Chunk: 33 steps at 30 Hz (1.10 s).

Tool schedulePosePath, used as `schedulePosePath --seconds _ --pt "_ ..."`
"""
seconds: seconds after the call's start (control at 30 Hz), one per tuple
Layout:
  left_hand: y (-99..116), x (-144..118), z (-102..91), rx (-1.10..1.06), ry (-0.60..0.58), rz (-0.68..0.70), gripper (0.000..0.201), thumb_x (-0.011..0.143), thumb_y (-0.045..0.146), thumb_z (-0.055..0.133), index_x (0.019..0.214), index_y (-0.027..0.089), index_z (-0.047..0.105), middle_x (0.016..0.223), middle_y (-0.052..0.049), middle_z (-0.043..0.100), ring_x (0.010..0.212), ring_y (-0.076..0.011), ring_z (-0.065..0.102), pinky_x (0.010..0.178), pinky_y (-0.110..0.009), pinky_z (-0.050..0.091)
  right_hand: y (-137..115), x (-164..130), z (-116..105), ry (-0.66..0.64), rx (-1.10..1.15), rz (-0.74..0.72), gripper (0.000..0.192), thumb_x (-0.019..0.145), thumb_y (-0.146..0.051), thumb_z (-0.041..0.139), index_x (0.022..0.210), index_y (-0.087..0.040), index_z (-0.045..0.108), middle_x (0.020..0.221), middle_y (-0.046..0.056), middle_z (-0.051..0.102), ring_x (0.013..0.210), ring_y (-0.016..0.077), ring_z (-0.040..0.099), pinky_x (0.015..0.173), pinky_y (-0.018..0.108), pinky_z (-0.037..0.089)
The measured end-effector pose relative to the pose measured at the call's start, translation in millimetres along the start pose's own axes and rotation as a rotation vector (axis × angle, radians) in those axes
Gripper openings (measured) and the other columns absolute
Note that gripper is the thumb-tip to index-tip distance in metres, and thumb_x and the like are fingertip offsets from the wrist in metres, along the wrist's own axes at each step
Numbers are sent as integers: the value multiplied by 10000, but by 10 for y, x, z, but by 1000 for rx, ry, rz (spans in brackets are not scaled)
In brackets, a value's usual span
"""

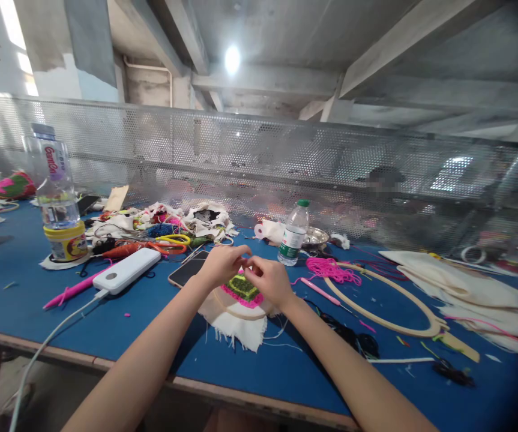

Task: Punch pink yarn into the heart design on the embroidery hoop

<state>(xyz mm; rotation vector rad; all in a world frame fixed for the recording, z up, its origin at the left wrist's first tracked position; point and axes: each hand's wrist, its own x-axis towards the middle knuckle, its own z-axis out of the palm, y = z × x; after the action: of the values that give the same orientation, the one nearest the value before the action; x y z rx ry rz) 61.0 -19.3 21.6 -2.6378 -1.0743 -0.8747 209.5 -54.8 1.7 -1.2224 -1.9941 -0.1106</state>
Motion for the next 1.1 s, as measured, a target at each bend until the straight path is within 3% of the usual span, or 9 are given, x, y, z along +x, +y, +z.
schedulePosePath --seconds 0.13,0.3,0.5,0.7,0.83,1.1 --pt "4 8 13 72 -22 11 158 765 173 445 809 228 587 724 3 629 678 -132 557 556 -197 321 42 5 -30 5 17 -6 124 744 -265 486 726 -192 584 516 -34 496 495 98 460 501 204 272" --pt "-20 22 25 -22 -4 -3 169 782 178 422 798 227 582 762 18 642 688 -113 561 575 -184 330 168 50 -96 91 69 106 129 754 -280 476 712 -187 555 506 -41 475 474 92 441 491 197 278" --pt "-10 5 49 38 6 -108 166 788 221 407 830 226 567 718 2 631 685 -138 571 559 -203 333 147 38 -5 13 27 87 142 748 -280 481 678 -185 560 517 -32 500 498 98 460 498 200 266" --pt "19 -7 64 117 -104 -87 179 726 196 444 809 234 599 673 -16 622 654 -165 567 535 -222 327 88 -1 53 -69 -34 5 90 719 -239 496 684 -187 561 511 -35 498 499 99 464 499 202 256" --pt "15 -9 57 115 -160 -84 156 694 175 470 746 230 606 681 -13 627 648 -162 563 532 -221 328 170 27 12 -48 -82 -3 133 747 -275 478 700 -192 570 538 -24 528 524 105 492 513 201 272" --pt "26 9 29 42 -106 -115 169 754 195 427 811 230 583 731 -4 635 689 -148 570 553 -210 342 271 45 -14 -38 -96 53 182 769 -311 464 713 -194 591 544 -14 555 522 111 502 504 203 275"
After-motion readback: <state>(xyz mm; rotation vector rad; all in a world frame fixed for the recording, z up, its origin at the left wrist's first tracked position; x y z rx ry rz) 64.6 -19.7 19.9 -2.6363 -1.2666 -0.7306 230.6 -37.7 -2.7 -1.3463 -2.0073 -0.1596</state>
